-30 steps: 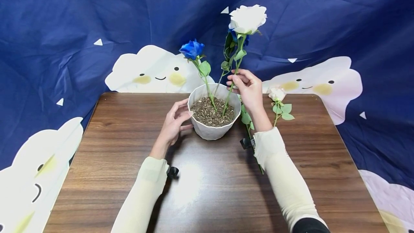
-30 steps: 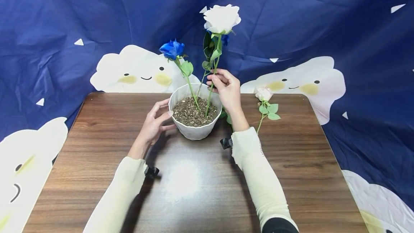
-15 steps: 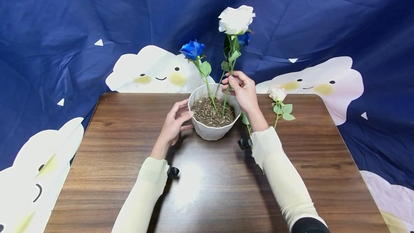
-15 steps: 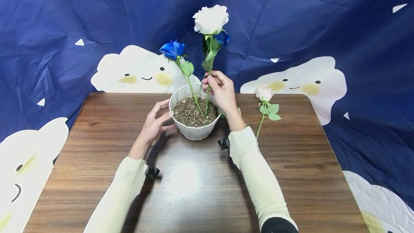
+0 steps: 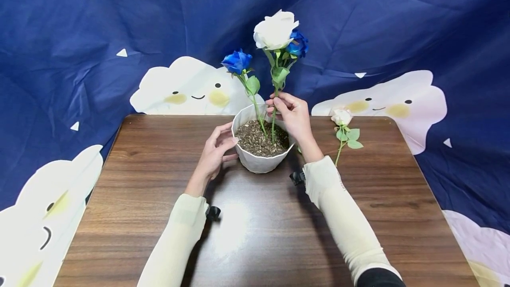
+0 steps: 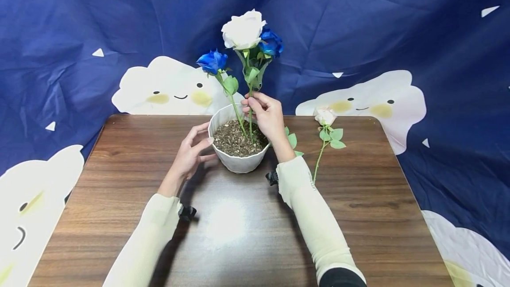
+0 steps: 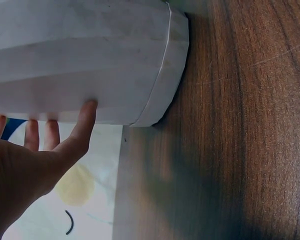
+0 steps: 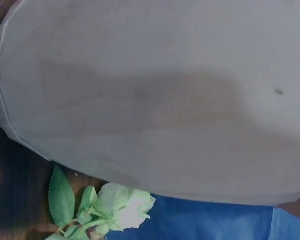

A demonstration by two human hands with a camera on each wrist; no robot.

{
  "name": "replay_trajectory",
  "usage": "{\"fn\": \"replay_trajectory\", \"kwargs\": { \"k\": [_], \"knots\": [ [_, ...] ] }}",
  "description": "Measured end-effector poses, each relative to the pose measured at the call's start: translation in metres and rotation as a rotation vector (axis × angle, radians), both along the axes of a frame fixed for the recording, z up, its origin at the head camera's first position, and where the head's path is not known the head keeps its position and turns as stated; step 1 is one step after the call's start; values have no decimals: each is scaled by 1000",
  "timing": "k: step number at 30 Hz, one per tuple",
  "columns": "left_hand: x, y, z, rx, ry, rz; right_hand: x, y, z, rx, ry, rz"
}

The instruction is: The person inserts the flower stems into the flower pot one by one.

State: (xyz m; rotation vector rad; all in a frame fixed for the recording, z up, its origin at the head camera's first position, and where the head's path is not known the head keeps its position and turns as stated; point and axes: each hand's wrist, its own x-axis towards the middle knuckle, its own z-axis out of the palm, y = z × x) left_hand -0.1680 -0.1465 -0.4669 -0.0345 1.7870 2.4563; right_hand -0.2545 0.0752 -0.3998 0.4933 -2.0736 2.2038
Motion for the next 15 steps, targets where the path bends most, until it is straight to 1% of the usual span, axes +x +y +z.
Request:
{"fn": "replay_trajectory", "kwargs": {
  "k": [4,8,15],
  "knots": [
    [-1,0,1,-1,2,5,-1,-2,-2,6,17,0],
    [-1,0,0,-2,3,2,-2,-2,-3,39,28,-11],
    [0,1,3,-1,-4,1,-3,-2,-4,89,12,0]
  ]
}}
